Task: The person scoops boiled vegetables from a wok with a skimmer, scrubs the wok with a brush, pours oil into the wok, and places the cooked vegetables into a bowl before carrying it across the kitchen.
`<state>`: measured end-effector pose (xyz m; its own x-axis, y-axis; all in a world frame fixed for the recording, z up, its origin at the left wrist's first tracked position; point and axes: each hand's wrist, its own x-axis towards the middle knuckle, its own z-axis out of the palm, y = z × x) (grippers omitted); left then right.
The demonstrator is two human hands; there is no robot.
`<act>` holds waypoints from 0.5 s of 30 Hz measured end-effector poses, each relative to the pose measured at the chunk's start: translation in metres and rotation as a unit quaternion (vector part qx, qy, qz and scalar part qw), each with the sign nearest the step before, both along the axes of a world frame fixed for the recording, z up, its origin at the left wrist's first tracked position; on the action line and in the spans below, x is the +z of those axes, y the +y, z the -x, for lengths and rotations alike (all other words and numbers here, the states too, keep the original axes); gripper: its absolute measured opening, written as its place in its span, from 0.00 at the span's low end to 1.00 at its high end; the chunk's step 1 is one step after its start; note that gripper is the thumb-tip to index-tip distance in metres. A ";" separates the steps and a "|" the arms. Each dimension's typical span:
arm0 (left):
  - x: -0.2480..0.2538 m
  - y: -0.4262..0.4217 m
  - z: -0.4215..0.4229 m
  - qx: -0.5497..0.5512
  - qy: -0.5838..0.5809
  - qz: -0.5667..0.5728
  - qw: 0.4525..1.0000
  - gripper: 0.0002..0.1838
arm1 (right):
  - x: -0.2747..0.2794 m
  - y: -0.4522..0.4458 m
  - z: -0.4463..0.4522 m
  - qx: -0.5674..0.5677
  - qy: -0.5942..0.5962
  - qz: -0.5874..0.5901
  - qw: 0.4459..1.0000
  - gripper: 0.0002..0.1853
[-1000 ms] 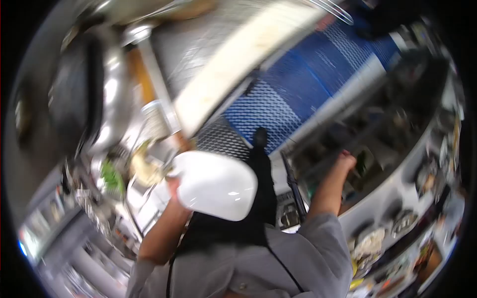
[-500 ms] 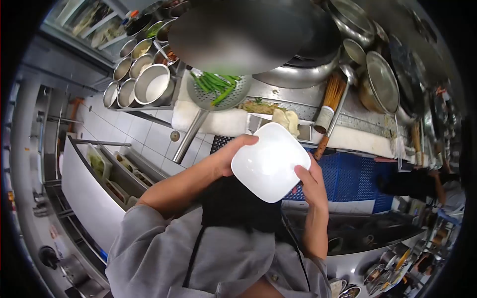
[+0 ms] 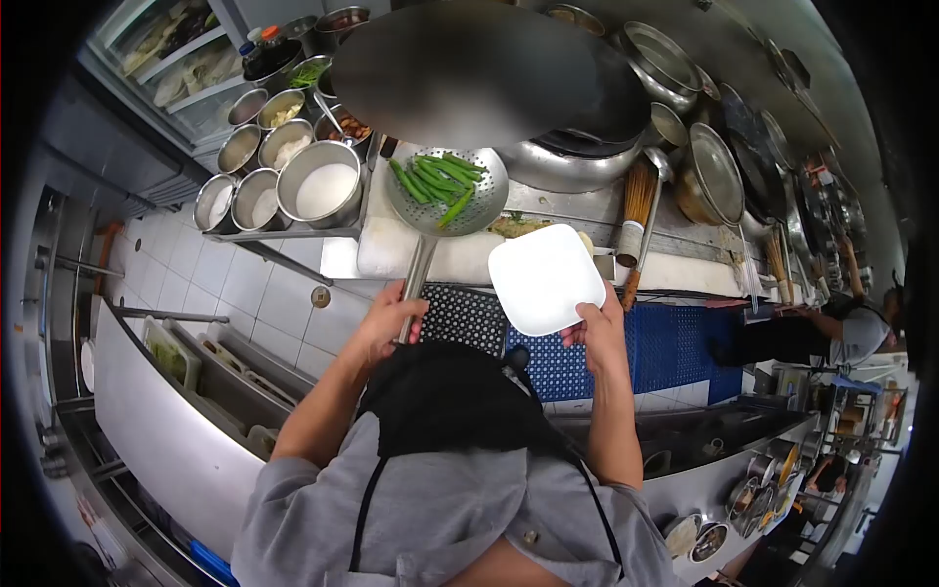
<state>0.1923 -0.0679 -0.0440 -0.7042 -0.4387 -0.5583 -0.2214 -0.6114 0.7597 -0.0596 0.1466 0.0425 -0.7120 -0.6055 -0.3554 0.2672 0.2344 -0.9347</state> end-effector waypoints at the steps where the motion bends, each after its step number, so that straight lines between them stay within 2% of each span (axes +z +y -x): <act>1: 0.010 0.006 0.001 0.001 -0.007 0.024 1.000 0.13 | 0.004 -0.001 0.002 -0.004 0.010 -0.012 1.000 0.24; 5: 0.057 0.022 -0.016 0.018 0.017 0.069 0.997 0.19 | 0.007 -0.007 0.009 -0.007 0.021 -0.037 0.999 0.22; 8: 0.091 0.023 -0.021 -0.017 0.034 0.125 0.991 0.21 | -0.012 -0.033 0.025 -0.009 -0.005 -0.013 1.000 0.21; 11: 0.109 0.026 -0.018 -0.051 0.019 0.180 0.982 0.27 | -0.006 -0.073 0.022 -0.047 -0.041 -0.008 0.998 0.20; 15: 0.119 0.036 -0.001 -0.086 -0.006 0.239 0.967 0.33 | -0.016 -0.094 0.022 -0.087 -0.096 0.064 0.990 0.19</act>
